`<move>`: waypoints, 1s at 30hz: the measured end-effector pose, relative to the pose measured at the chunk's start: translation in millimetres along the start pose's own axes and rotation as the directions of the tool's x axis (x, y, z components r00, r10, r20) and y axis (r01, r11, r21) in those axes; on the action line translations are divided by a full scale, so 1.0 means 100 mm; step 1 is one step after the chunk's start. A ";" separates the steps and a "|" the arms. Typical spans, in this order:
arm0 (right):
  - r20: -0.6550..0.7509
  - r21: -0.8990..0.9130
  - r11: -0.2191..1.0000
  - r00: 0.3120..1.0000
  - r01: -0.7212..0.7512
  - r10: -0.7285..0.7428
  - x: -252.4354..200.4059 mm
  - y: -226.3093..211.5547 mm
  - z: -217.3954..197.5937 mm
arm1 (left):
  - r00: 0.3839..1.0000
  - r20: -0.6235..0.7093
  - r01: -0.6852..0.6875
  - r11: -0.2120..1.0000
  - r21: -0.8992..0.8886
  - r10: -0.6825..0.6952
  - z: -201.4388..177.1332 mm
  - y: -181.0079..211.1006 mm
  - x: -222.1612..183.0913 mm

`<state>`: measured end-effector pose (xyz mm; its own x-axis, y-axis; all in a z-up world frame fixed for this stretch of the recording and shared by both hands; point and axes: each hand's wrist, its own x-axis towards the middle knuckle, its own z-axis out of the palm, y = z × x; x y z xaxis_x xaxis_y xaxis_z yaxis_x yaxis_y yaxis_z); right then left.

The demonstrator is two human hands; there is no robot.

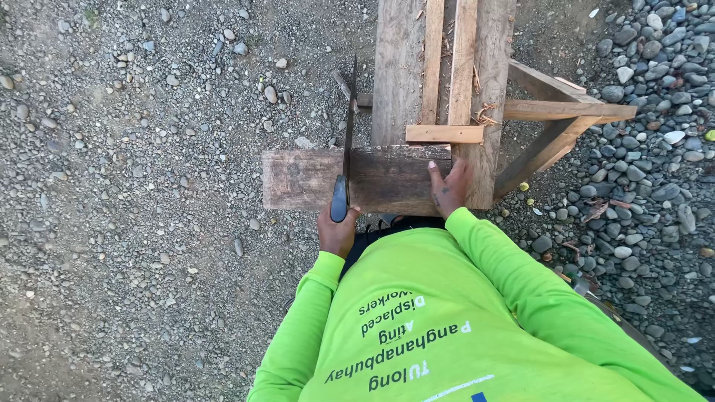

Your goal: Sawing a piece of wood on a sawhorse.

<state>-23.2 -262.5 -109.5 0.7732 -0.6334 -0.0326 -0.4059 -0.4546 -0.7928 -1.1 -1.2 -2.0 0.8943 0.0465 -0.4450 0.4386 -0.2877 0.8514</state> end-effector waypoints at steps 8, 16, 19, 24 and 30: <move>-0.016 -0.181 0.983 0.999 0.034 -0.037 0.03 0.11 0.10 | 0.999 -0.040 -0.008 0.995 0.101 0.012 0.00 -0.01 -0.01; -0.014 -0.227 0.972 0.999 -0.051 0.049 0.08 0.24 0.19 | 0.999 0.041 0.026 0.995 -0.097 -0.022 0.01 -0.06 0.03; 0.002 -0.216 0.976 0.999 -0.031 0.033 0.08 0.28 0.19 | 0.999 0.032 0.036 0.998 -0.056 -0.035 -0.01 -0.02 0.01; -0.034 -0.140 0.989 0.998 -0.050 0.045 0.05 0.28 0.19 | 1.000 0.009 -0.022 1.000 0.007 0.022 -0.02 -0.03 0.01; 0.027 0.069 0.996 0.998 -0.049 0.048 -0.03 -0.06 0.03 | 1.000 -0.013 0.019 1.000 -0.010 -0.020 -0.14 0.03 0.07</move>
<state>-21.8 -256.4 -106.3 0.7660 -0.6370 -0.0870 -0.4091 -0.3786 -0.8302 7.5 11.7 1.6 0.8866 0.0645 -0.4580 0.4568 -0.2774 0.8452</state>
